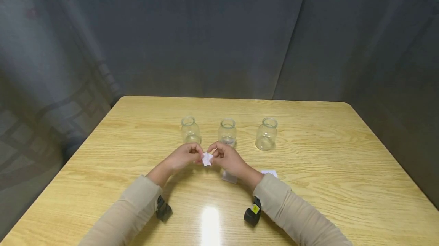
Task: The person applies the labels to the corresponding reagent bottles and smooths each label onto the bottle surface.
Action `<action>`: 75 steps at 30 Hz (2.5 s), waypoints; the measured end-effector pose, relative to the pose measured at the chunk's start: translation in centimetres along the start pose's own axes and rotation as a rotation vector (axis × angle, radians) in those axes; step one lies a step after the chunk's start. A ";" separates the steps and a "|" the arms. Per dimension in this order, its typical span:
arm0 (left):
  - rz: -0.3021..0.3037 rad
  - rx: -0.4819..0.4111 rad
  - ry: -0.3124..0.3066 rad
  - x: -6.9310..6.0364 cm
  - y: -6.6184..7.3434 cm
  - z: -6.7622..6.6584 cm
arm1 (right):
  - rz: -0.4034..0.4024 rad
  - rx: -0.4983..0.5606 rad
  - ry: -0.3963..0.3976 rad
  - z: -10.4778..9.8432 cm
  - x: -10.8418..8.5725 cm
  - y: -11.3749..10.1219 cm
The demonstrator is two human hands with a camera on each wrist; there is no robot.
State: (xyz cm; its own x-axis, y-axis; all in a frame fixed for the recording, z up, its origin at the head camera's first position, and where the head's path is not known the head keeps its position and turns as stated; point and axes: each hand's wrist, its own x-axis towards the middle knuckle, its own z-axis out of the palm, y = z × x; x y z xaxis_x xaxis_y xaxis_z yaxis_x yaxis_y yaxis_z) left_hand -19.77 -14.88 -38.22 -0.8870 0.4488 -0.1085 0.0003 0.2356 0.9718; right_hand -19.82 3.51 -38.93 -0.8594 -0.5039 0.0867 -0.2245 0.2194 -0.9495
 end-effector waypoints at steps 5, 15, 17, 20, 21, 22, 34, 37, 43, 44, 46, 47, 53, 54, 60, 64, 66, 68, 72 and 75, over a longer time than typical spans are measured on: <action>-0.018 0.020 0.018 -0.2 -0.1 -0.2 | -0.008 -0.014 -0.016 -0.1 -0.2 -0.4; -0.033 0.019 0.003 -0.9 -0.4 -1.2 | 0.027 -0.003 -0.101 -0.2 -1.4 -3.1; -0.032 0.010 0.003 -1.0 -0.4 -1.4 | 0.013 -0.003 -0.114 -0.2 -1.3 -3.0; -0.032 -0.002 -0.004 -1.1 -0.5 -1.5 | -0.005 0.002 -0.118 -0.3 -1.3 -2.9; -0.036 -0.003 -0.010 -1.2 -0.5 -1.5 | -0.013 0.000 -0.112 -0.3 -1.3 -2.8; -0.039 0.000 -0.015 -1.3 -0.5 -1.5 | -0.018 -0.003 -0.105 -0.3 -1.2 -2.5; -0.080 0.022 -0.012 -1.6 -1.0 -1.7 | -0.047 -0.048 -0.061 -0.4 -0.2 0.1; -0.079 0.035 -0.008 -1.7 -1.1 -1.8 | -0.043 -0.058 -0.042 -0.4 -0.1 0.0; -0.089 0.046 -0.040 -1.9 -1.2 -1.9 | -0.033 -0.077 -0.017 -0.5 0.1 -0.1; -0.092 0.049 -0.045 -2.0 -1.2 -1.9 | -0.032 -0.082 -0.015 -0.5 0.1 -0.1; -0.098 0.059 -0.049 -2.0 -1.2 -1.9 | -0.033 -0.093 -0.011 -0.5 0.2 -0.2; -0.103 0.062 -0.047 -2.0 -1.2 -1.9 | -0.031 -0.100 -0.009 -0.5 0.3 -0.2; -0.089 0.075 -0.018 -2.0 -1.0 -1.8 | -0.042 -0.111 -0.003 -0.4 0.5 -0.2; -0.085 0.077 -0.013 -2.0 -0.9 -1.8 | -0.043 -0.111 -0.002 -0.3 0.5 -0.2; -0.089 0.108 0.039 -2.1 -0.6 -2.0 | -0.047 -0.119 0.025 -0.1 0.9 -0.2; -0.087 0.128 0.071 -2.3 -0.3 -2.1 | -0.058 -0.120 0.041 0.0 1.2 -0.3; -0.077 0.127 0.078 -2.3 -0.1 -2.2 | -0.060 -0.114 0.049 0.0 1.3 -0.4; -0.071 0.121 0.083 -2.4 0.1 -2.3 | -0.060 -0.107 0.055 0.1 1.4 -0.5; -0.052 0.096 0.085 -2.4 0.4 -2.2 | -0.074 -0.089 0.060 0.2 1.7 -0.8; -0.041 0.062 0.085 -2.3 0.3 -2.0 | -0.086 -0.086 0.057 0.4 1.8 -1.0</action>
State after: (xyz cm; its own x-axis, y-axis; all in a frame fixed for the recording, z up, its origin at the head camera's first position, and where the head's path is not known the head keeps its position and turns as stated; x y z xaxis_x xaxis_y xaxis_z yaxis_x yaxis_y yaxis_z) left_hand -18.64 -17.51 -37.25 -0.9227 0.3639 -0.1275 -0.0107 0.3064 0.9518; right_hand -20.94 2.03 -37.93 -0.8594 -0.4761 0.1863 -0.3351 0.2493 -0.9086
